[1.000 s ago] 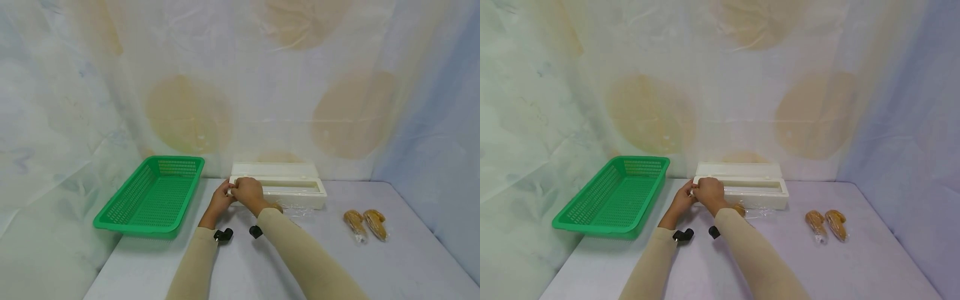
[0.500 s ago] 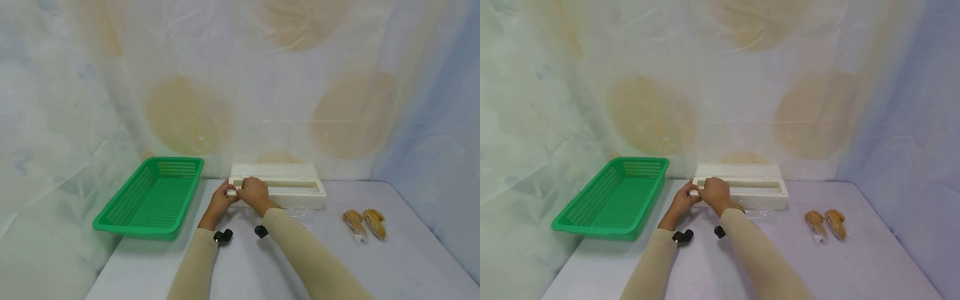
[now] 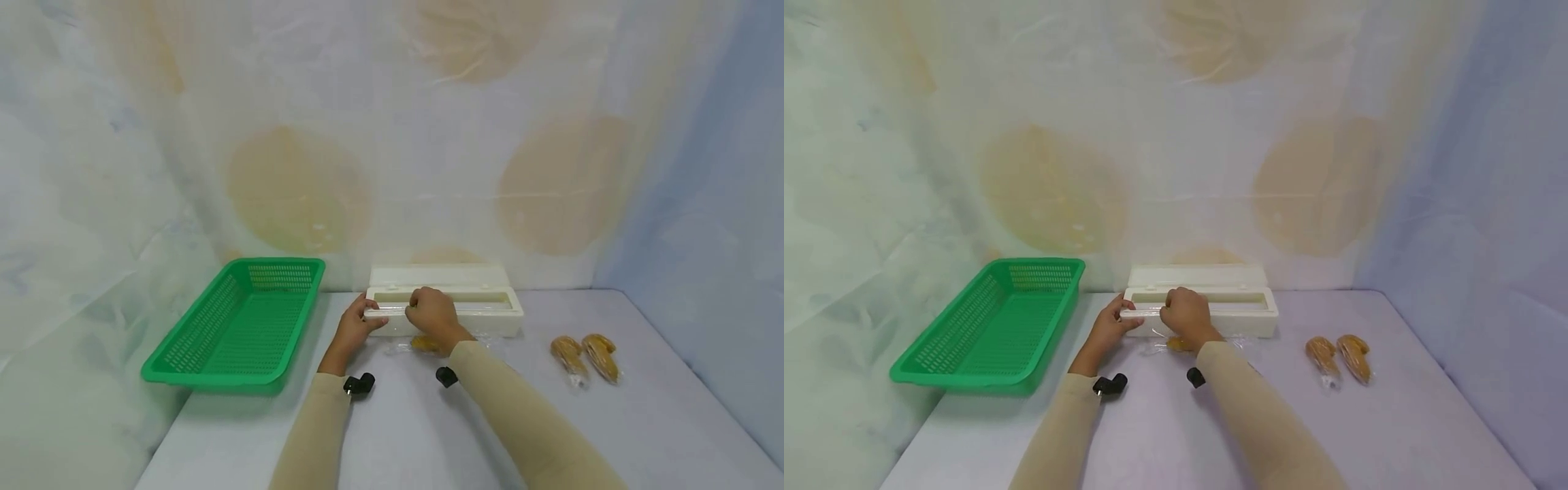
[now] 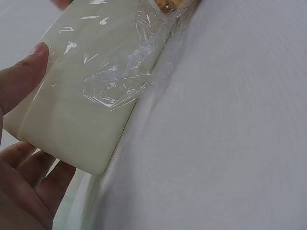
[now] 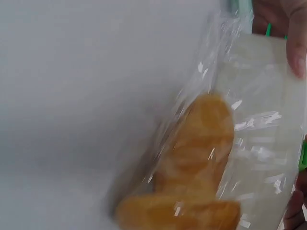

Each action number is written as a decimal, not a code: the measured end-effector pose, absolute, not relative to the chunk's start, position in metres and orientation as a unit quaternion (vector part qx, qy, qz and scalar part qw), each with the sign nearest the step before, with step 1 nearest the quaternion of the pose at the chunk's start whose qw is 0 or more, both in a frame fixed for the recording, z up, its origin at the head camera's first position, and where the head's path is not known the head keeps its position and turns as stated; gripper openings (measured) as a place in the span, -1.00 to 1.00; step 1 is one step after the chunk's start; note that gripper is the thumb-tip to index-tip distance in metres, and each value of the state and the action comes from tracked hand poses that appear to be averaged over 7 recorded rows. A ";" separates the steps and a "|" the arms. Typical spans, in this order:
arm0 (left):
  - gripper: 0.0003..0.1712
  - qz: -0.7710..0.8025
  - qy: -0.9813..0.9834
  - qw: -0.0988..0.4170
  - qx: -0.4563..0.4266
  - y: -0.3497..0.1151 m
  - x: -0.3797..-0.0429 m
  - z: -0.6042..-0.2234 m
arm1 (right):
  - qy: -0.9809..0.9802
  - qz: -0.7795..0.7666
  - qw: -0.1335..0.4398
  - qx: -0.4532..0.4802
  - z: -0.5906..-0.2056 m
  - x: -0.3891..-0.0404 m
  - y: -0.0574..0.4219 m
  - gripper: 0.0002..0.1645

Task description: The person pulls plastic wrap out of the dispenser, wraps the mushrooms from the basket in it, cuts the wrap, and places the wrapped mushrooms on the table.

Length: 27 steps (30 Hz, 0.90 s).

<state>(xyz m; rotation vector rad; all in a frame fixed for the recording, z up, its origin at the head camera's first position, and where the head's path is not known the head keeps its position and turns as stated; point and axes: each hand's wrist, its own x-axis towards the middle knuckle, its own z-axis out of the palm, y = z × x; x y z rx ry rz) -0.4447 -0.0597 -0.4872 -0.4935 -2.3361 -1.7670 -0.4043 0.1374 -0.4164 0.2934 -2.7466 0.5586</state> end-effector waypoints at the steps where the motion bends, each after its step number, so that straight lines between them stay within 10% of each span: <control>1: -0.68 -0.595 -0.782 0.086 -0.163 -0.060 -0.445 -0.487 | -0.961 0.201 0.161 0.103 -0.416 -0.404 0.142 -0.80; 27: -0.70 -0.600 -0.777 0.089 -0.168 -0.059 -0.442 -0.488 | -0.970 0.177 0.151 0.070 -0.406 -0.378 0.262 -0.80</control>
